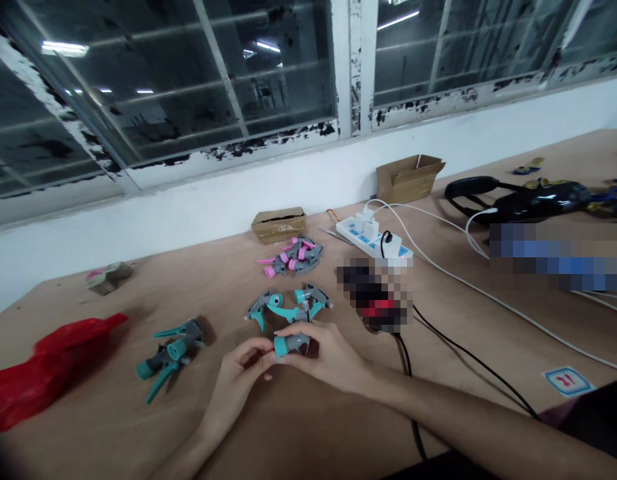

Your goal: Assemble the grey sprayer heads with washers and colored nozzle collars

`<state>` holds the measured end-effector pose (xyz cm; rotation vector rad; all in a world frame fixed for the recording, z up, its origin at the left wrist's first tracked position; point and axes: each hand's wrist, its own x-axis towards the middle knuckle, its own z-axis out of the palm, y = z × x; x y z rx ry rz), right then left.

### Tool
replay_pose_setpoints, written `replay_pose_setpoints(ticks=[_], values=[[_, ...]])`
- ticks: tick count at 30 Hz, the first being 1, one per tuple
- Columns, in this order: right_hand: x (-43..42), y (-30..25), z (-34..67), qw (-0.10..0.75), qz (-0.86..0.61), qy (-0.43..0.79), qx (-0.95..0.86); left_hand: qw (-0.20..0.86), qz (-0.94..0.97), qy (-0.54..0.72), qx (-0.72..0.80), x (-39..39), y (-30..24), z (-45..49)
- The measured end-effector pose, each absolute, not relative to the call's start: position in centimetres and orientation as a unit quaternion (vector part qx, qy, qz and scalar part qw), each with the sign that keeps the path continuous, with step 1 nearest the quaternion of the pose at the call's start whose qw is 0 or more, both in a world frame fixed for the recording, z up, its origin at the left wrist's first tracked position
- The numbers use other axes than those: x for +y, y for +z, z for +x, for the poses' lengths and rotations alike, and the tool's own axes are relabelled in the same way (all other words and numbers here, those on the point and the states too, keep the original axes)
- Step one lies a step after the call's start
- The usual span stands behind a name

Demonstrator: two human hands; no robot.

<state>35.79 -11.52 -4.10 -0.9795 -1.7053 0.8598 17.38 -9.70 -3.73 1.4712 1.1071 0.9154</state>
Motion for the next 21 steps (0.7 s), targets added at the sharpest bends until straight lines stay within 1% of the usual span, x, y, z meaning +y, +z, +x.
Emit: replay_pose_setpoints(ticks=[10, 21], values=[[-11.55, -4.06, 35.75, 0.468, -0.406, 0.353, -0.701, 0.545, 0.62, 0.344, 0.447, -8.98, -3.91, 17.06], [-11.62, -4.34, 35.78, 0.461, -0.395, 0.373, -0.701, 0.531, 0.636, 0.338, 0.446, -9.13, -3.82, 17.15]])
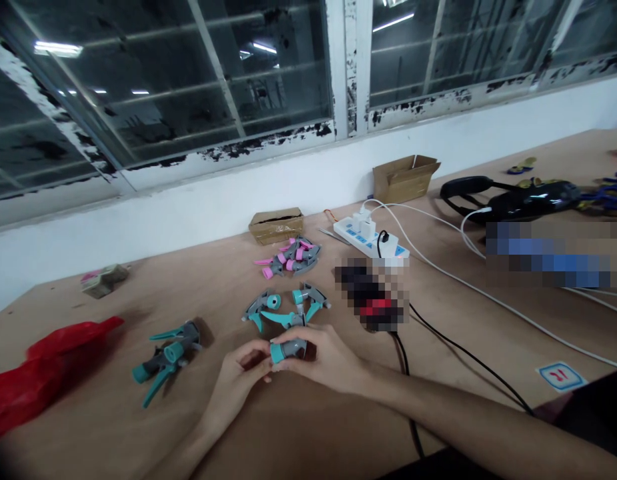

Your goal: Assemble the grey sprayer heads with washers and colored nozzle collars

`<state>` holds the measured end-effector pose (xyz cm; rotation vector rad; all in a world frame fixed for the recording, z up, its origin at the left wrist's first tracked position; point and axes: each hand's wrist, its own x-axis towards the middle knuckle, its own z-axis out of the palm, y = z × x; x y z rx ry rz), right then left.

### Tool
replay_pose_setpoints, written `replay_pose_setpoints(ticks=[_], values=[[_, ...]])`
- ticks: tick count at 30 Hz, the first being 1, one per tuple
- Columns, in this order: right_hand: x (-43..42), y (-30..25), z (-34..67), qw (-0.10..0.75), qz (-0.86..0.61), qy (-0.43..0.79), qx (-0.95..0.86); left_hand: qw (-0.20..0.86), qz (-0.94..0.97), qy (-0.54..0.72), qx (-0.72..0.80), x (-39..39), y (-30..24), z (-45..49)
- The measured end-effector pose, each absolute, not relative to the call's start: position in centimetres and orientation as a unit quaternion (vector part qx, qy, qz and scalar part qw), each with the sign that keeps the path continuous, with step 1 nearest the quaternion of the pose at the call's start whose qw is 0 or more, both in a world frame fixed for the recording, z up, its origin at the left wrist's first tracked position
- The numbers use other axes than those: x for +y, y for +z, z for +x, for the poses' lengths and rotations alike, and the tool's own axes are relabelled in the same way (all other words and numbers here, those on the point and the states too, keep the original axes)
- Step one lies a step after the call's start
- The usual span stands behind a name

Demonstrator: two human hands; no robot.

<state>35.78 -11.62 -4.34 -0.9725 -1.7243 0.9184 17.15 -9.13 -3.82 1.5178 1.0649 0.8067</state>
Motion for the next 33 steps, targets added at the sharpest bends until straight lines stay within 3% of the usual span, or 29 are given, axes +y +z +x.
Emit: replay_pose_setpoints(ticks=[14, 22, 33], values=[[-11.5, -4.0, 35.8, 0.469, -0.389, 0.371, -0.7, 0.451, 0.678, 0.369, 0.447, -9.6, -3.9, 17.1], [-11.3, -5.2, 35.6, 0.48, -0.36, 0.475, -0.644, 0.363, 0.722, 0.395, 0.437, -10.3, -3.3, 17.3], [-12.0, -4.5, 35.8, 0.475, -0.375, 0.368, -0.706, 0.31, 0.775, 0.376, 0.403, -10.4, -3.2, 17.0]])
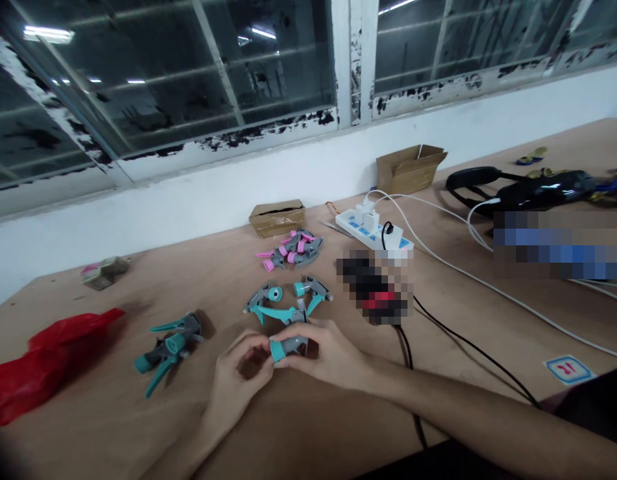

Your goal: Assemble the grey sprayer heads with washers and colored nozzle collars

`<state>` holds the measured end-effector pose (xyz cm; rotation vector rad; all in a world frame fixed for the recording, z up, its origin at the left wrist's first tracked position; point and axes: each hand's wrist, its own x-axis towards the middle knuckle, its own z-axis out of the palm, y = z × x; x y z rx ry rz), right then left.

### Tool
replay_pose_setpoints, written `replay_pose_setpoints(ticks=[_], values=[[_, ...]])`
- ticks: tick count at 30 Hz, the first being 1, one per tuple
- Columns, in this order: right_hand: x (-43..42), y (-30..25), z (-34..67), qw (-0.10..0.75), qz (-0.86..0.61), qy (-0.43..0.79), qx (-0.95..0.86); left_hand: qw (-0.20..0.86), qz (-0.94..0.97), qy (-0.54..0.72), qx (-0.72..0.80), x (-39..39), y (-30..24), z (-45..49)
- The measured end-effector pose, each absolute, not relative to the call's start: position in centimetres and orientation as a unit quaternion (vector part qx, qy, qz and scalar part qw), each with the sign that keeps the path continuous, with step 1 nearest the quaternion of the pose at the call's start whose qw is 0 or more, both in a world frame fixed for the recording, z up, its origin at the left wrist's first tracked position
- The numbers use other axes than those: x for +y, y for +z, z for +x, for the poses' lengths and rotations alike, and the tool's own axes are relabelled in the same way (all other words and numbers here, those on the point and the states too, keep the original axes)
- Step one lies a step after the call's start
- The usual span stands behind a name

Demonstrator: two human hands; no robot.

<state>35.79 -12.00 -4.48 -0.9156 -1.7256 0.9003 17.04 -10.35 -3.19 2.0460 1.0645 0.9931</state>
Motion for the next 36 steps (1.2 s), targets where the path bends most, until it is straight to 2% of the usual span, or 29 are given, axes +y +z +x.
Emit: replay_pose_setpoints(ticks=[6, 17, 25, 36], values=[[-11.9, -4.7, 35.8, 0.464, -0.347, 0.422, -0.697, 0.331, 0.8, 0.348, 0.359, -9.7, -2.2, 16.6], [-11.9, -4.8, 35.9, 0.404, -0.347, 0.454, -0.714, 0.414, 0.787, 0.24, 0.39, -9.0, -3.0, 16.4], [-11.8, -4.8, 36.0, 0.405, -0.346, 0.449, -0.718, 0.294, 0.838, 0.261, 0.379, -9.5, -3.2, 16.6], [-11.6, -5.0, 36.1, 0.412, -0.35, 0.419, -0.729, 0.23, 0.863, 0.231, 0.385, -9.9, -2.7, 16.6]])
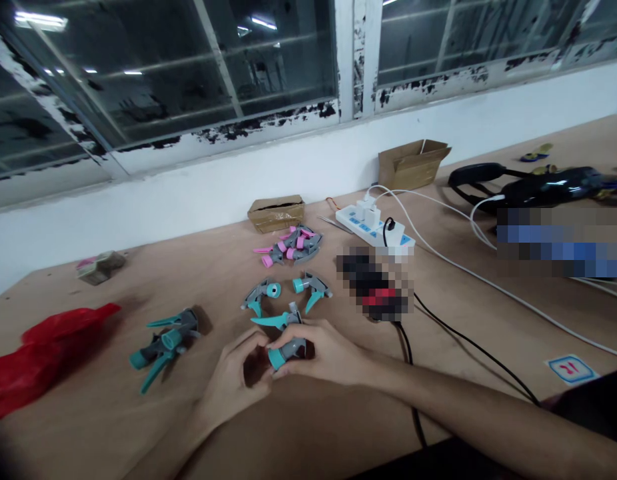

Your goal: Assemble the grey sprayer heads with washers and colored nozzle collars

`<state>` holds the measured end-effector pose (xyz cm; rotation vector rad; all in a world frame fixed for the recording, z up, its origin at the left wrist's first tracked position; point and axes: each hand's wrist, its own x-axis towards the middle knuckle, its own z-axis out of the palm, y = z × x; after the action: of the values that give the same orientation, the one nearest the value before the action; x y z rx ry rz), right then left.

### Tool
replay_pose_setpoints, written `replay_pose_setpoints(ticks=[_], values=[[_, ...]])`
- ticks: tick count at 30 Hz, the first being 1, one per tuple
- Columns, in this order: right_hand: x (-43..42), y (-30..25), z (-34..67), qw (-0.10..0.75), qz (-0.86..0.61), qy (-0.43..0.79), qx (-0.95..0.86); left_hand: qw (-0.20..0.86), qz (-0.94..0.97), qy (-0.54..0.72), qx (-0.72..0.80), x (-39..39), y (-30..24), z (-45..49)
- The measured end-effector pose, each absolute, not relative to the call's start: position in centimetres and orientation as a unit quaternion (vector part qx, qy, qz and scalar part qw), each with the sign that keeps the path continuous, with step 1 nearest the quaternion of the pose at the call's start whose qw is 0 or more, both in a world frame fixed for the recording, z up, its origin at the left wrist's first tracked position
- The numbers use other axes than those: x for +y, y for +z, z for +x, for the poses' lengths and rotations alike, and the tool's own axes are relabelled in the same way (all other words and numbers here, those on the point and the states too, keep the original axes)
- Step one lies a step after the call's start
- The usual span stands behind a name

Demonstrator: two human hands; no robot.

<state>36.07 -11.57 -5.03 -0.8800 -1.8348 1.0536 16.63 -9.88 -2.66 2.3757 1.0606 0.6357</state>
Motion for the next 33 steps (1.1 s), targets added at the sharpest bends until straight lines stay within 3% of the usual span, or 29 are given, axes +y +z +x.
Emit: replay_pose_setpoints(ticks=[33], values=[[-11.4, -6.2, 36.3, 0.42, -0.378, 0.398, -0.722, 0.353, 0.806, 0.252, 0.402, -9.2, -3.0, 16.8]])
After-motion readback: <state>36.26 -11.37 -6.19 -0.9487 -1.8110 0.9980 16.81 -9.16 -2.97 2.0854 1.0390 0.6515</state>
